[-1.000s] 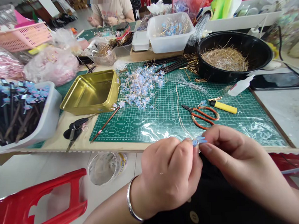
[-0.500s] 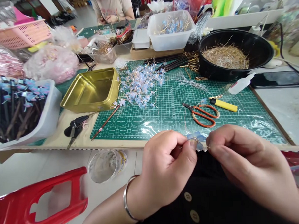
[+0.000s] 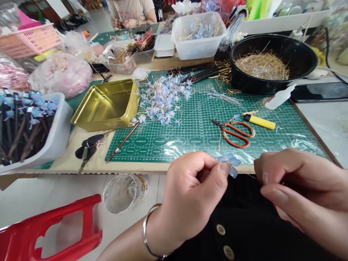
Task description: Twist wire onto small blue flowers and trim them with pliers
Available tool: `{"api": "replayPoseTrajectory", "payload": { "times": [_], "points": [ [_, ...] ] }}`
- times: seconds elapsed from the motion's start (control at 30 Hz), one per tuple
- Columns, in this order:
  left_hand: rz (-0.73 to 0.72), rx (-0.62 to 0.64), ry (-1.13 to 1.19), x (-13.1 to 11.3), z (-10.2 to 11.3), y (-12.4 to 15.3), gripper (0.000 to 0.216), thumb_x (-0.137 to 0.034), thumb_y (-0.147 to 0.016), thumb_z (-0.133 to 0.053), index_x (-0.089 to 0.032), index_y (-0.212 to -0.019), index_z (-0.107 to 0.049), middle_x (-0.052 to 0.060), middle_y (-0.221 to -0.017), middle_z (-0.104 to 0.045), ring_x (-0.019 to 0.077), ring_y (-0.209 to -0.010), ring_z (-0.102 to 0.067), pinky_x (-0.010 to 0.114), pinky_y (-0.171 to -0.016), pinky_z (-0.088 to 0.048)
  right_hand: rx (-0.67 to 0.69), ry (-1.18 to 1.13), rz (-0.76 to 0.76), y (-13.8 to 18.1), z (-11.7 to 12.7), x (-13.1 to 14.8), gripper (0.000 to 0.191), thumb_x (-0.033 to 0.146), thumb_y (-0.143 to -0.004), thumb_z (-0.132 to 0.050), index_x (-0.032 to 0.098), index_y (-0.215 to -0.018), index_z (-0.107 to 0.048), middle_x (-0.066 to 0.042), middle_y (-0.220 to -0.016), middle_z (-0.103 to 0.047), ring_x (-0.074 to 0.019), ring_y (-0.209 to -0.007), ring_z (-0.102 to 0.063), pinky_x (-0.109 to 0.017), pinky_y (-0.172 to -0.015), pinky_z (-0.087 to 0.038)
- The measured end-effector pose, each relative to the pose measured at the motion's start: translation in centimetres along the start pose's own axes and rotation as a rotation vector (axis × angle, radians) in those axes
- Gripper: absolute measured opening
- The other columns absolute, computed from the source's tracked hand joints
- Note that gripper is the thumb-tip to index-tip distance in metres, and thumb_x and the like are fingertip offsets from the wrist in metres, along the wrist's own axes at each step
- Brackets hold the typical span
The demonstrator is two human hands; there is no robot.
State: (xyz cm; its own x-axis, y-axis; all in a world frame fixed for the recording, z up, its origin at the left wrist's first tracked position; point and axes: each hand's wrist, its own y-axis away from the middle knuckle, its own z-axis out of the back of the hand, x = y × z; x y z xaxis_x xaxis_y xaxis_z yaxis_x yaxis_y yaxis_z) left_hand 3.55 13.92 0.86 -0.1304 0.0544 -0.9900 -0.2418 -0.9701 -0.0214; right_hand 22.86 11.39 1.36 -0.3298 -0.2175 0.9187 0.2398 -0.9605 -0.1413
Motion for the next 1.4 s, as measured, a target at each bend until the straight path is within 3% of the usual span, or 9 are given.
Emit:
{"api": "replayPoseTrajectory", "payload": {
  "times": [0.1, 0.27, 0.43, 0.57, 0.77, 0.93, 1.03, 1.23, 1.4],
  "points": [
    [-0.050, -0.017, -0.058, 0.3, 0.1, 0.1, 0.028, -0.021, -0.089, -0.058, -0.017, -0.062, -0.051, -0.006, -0.054, -0.040, 0.0059, -0.051, -0.038, 0.019, -0.047, -0.031, -0.051, 0.171, 0.039, -0.1, 0.7, 0.0, 0.015, 0.031, -0.094, -0.057, 0.028, -0.080, -0.054, 0.005, -0.063, -0.054, -0.0115, -0.052, -0.052, -0.023, -0.046, -0.043],
    [-0.155, -0.076, -0.208, 0.8, -0.3, -0.4, 0.029, -0.021, -0.091, -0.055, -0.017, -0.063, -0.049, -0.006, -0.054, -0.040, 0.0069, -0.051, -0.038, 0.022, -0.049, -0.032, -0.337, 0.380, 0.145, -0.2, 1.5, -0.4, 0.008, 0.021, -0.095, -0.054, 0.028, -0.092, -0.057, 0.000, -0.079, -0.059, -0.0142, -0.063, -0.056, -0.025, -0.050, -0.044],
    [-0.316, -0.066, -0.406, 0.9, -1.1, -1.1, 0.020, -0.018, -0.091, -0.056, -0.015, -0.071, -0.058, -0.003, -0.060, -0.051, 0.0089, -0.058, -0.045, 0.025, -0.056, -0.034, -0.180, 0.618, 0.389, -2.0, 0.2, -0.1, 0.007, 0.016, -0.092, -0.057, 0.019, -0.098, -0.060, -0.006, -0.086, -0.065, -0.0170, -0.077, -0.062, -0.029, -0.069, -0.050],
    [-0.325, -0.043, -0.424, 1.4, -1.0, -1.7, 0.017, -0.019, -0.092, -0.057, -0.015, -0.076, -0.060, -0.002, -0.065, -0.055, 0.0095, -0.063, -0.049, 0.024, -0.061, -0.037, -0.190, 0.527, 0.300, -3.4, -0.2, -0.6, 0.010, 0.015, -0.091, -0.056, 0.018, -0.082, -0.060, -0.001, -0.073, -0.064, -0.0143, -0.068, -0.059, -0.027, -0.062, -0.046],
    [-0.183, 0.026, -0.383, 1.5, -0.5, -3.3, 0.017, -0.026, -0.093, -0.057, -0.019, -0.079, -0.063, -0.003, -0.070, -0.060, 0.0108, -0.068, -0.054, 0.024, -0.063, -0.040, -0.165, 0.245, -0.086, -4.4, 0.5, -1.7, 0.018, 0.027, -0.091, -0.056, 0.022, -0.075, -0.061, 0.003, -0.064, -0.058, -0.0130, -0.056, -0.051, -0.024, -0.048, -0.039],
    [0.144, 0.202, -0.097, 1.1, -0.2, -4.4, 0.038, -0.043, -0.099, -0.043, -0.018, -0.074, -0.058, -0.002, -0.066, -0.057, 0.0102, -0.060, -0.055, 0.023, -0.056, -0.043, -0.161, 0.293, -0.049, -4.8, 0.7, -1.9, 0.016, 0.022, -0.091, -0.054, 0.020, -0.077, -0.061, -0.001, -0.071, -0.063, -0.0154, -0.065, -0.056, -0.027, -0.057, -0.042],
    [0.305, 0.282, 0.132, 1.1, -0.3, -4.8, 0.035, -0.046, -0.094, -0.051, -0.016, -0.077, -0.060, -0.001, -0.070, -0.061, 0.0107, -0.062, -0.062, 0.021, -0.057, -0.050, -0.125, 0.309, -0.009, -4.9, 0.9, -1.8, 0.016, 0.020, -0.090, -0.054, 0.021, -0.076, -0.061, -0.001, -0.071, -0.064, -0.0152, -0.064, -0.056, -0.028, -0.058, -0.041],
    [0.341, 0.341, 0.154, 1.0, -0.6, -4.7, 0.038, -0.046, -0.094, -0.052, -0.015, -0.073, -0.061, -0.001, -0.061, -0.060, 0.0079, -0.049, -0.054, 0.018, -0.045, -0.037, -0.096, 0.202, -0.106, -4.9, 1.3, -1.5, 0.019, 0.030, -0.088, -0.059, 0.021, -0.071, -0.061, 0.002, -0.061, -0.054, -0.0124, -0.055, -0.047, -0.024, -0.048, -0.036],
    [0.327, 0.373, 0.114, 1.0, -0.8, -4.2, 0.041, -0.046, -0.096, -0.048, -0.016, -0.070, -0.058, -0.004, -0.051, -0.051, 0.0071, -0.047, -0.044, 0.020, -0.048, -0.032, -0.023, 0.085, -0.188, -5.0, 1.8, -1.8, 0.024, 0.038, -0.087, -0.062, 0.021, -0.071, -0.062, 0.002, -0.062, -0.054, -0.0123, -0.056, -0.046, -0.023, -0.048, -0.036]
  ]
}}
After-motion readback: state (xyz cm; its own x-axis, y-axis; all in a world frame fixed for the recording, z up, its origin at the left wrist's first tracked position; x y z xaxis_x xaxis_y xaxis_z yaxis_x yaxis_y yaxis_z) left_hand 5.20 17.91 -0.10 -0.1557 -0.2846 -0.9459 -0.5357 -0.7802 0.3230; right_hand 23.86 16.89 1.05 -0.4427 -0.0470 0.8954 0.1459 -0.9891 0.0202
